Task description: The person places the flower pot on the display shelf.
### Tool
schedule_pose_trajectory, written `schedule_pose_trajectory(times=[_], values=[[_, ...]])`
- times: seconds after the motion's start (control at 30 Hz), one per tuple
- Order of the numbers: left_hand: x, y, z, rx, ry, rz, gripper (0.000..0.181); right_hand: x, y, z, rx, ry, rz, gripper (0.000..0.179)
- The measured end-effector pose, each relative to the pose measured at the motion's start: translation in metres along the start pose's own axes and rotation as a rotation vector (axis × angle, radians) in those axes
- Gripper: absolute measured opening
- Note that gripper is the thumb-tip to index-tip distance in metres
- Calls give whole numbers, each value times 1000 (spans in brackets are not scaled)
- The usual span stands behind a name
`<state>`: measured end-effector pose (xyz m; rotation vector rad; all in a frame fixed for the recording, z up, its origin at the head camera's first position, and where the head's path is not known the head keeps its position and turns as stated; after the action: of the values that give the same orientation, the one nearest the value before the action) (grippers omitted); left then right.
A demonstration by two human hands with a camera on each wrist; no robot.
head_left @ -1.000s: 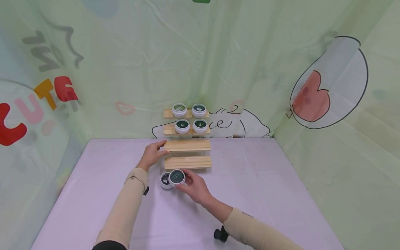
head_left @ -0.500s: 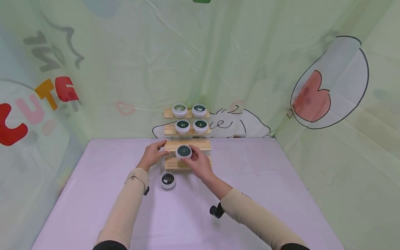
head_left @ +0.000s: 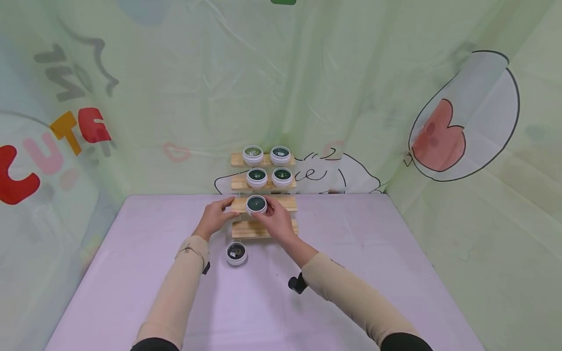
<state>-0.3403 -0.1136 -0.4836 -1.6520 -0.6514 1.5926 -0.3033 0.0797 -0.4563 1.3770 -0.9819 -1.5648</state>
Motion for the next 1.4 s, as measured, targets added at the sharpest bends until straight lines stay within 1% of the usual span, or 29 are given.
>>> schedule_pose_trajectory(times=[0.2,0.47,0.67,0.77,1.03,1.13,1.23,1.4], values=[[0,0,0,-4,-7,2,64,4,-5,4,-1,6,-7,60],[0,2,2,9,-12,3,63,4,-6,8,-11,-17,-89,58],[0,1,1,-8,0,0,63,4,-6,11,-2,-24,-123,56],[0,-1,0,-11,2,-6,64,5,-7,14,9,-24,-134,57],[-1,-2,-1,12,-3,1,63,5,-7,18,18,-21,-129,61],[0,0,0,-2,-1,-5,64,4,-4,18,27,-20,-127,60],[1,0,1,-2,-3,-6,64,4,-3,18,46,-18,-123,61],[1,-2,-1,-8,-8,-14,64,4,-3,20,54,-19,-108,63]])
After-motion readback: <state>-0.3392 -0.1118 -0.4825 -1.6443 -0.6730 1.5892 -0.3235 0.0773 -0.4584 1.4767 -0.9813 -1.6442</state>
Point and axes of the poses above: each hand's wrist, its own z-axis towards the middle knuckle, its own x-axis out of the palm, y = z × x, the point moved 3 cm from there along z, towards the middle knuckle, and after that the axes turned 4 degrees about -y, right-handed, at the moved point
